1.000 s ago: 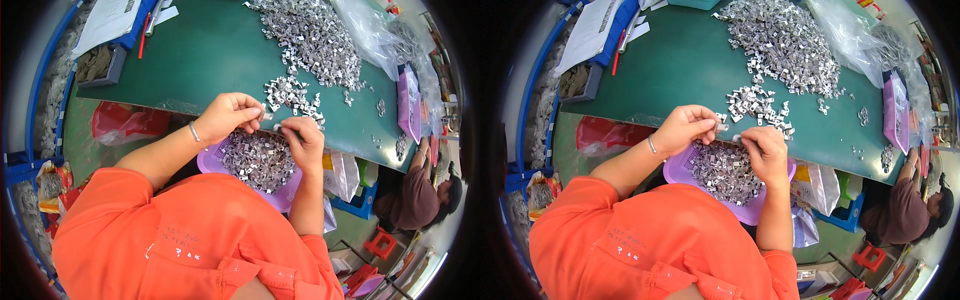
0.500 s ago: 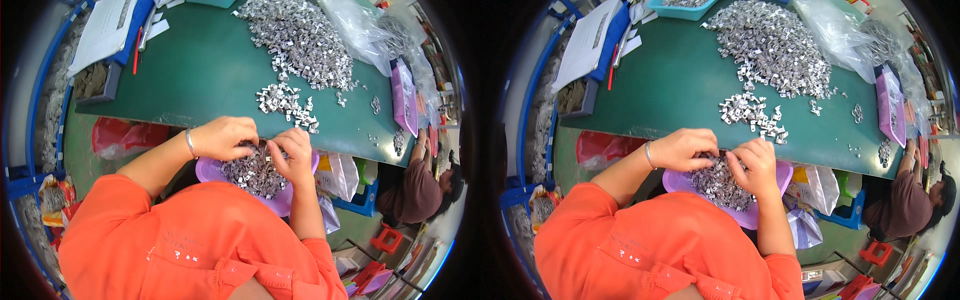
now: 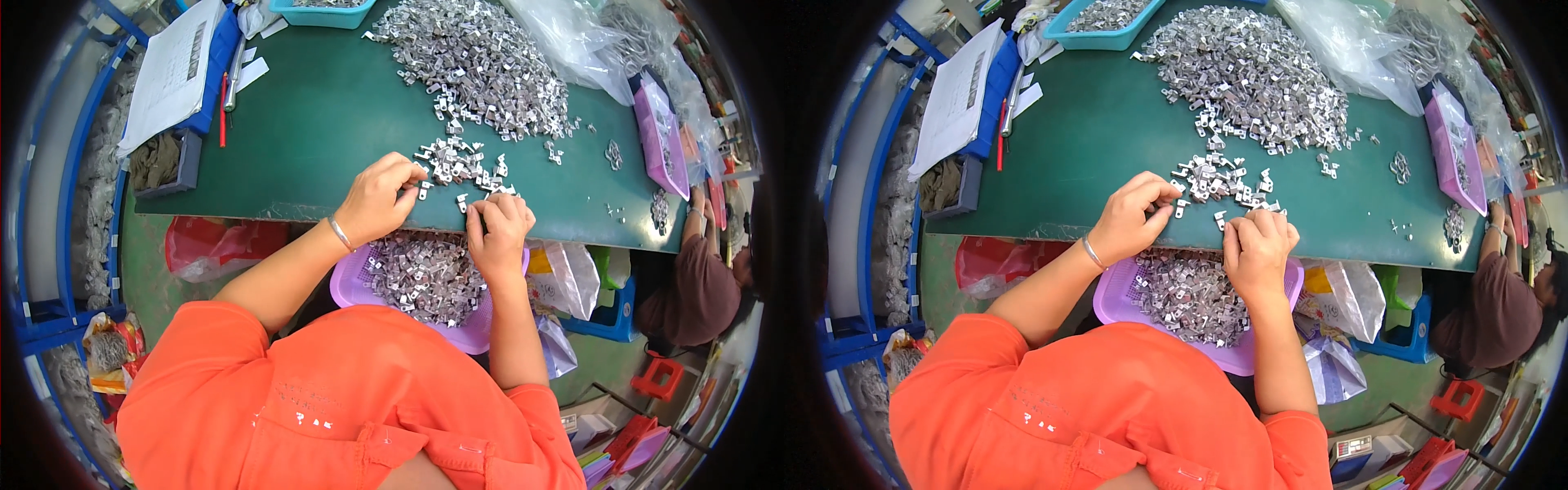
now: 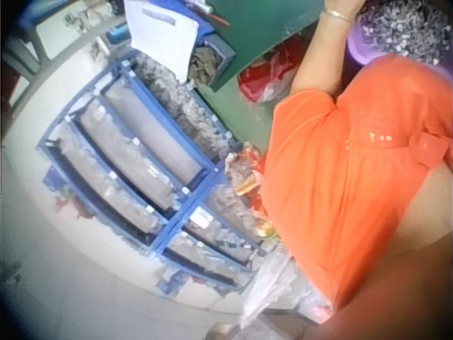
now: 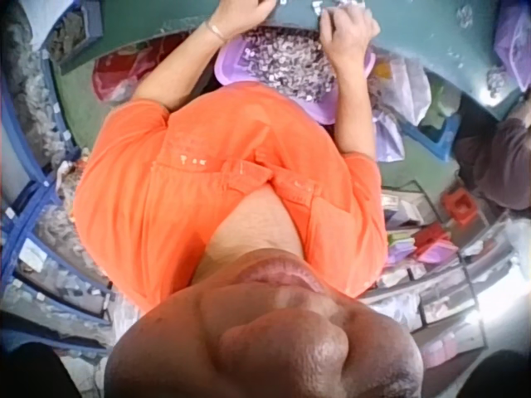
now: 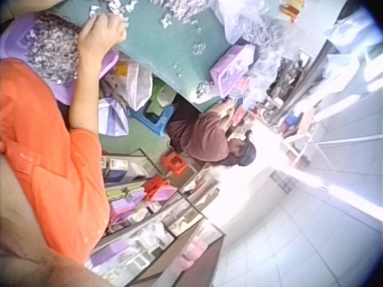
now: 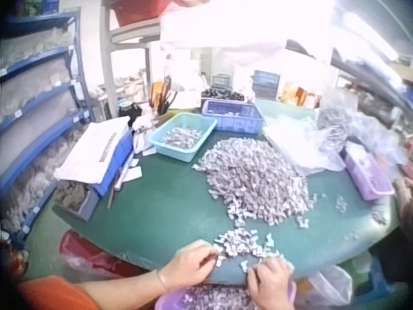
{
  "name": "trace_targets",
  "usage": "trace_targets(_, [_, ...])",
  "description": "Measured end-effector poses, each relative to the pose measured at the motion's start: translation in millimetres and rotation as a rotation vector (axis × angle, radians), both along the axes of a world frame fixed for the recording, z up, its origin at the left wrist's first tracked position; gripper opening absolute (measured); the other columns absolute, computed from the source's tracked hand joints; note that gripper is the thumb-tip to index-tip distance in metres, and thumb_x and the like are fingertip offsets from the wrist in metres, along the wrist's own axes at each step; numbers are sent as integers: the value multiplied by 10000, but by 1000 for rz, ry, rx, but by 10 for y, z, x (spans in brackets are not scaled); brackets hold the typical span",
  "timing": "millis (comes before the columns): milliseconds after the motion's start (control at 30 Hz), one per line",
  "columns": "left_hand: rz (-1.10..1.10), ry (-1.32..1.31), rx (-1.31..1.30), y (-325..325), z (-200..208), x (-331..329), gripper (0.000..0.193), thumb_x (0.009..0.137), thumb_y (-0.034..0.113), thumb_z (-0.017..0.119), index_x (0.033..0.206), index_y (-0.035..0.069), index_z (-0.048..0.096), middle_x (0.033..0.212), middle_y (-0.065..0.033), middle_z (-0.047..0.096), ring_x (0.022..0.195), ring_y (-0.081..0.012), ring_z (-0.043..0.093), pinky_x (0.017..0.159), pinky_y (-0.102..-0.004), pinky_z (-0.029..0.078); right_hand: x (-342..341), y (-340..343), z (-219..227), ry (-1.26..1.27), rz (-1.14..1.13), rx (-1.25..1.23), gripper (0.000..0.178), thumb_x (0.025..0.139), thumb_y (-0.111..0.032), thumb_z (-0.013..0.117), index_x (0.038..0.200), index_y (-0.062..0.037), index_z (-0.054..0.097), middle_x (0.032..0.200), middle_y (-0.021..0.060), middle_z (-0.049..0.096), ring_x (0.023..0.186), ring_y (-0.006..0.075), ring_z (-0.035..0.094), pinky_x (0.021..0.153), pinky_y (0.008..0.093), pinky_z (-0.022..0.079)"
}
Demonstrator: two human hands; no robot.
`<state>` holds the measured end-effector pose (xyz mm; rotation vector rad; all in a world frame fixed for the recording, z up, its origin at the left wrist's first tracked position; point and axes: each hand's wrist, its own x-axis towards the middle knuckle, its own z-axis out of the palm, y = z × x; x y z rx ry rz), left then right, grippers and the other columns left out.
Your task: The person sorts small silver metal parts by hand from a large pile on a green table into a purple basket. They repeatedly pick up individual pieces, inspect them, and place them into the basket. At the end, they pour the contents of the basket into a red bag and return the empty basket to the table.
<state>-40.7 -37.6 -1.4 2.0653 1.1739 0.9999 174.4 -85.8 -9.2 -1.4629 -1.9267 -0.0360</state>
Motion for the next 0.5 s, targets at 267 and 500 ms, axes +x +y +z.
trace_targets(267, [-75,94,186,-18,-17,133,186,750,43,745,896,32,630,883,-67,602,783,-184,627,701,-304,517,-99,20,52,-35,35,83,219,734,-146,757,919,-106,646,909,21,604,884,235,558,817,393,342])
trace_targets(500, [-401,-139,-45,-204,95,51,147,735,-52,646,869,4,624,903,-80,619,742,-167,609,658,-277,508,49,-273,-2,228,274,73,230,701,-23,705,926,-65,675,877,75,626,813,277,588,752,385,440])
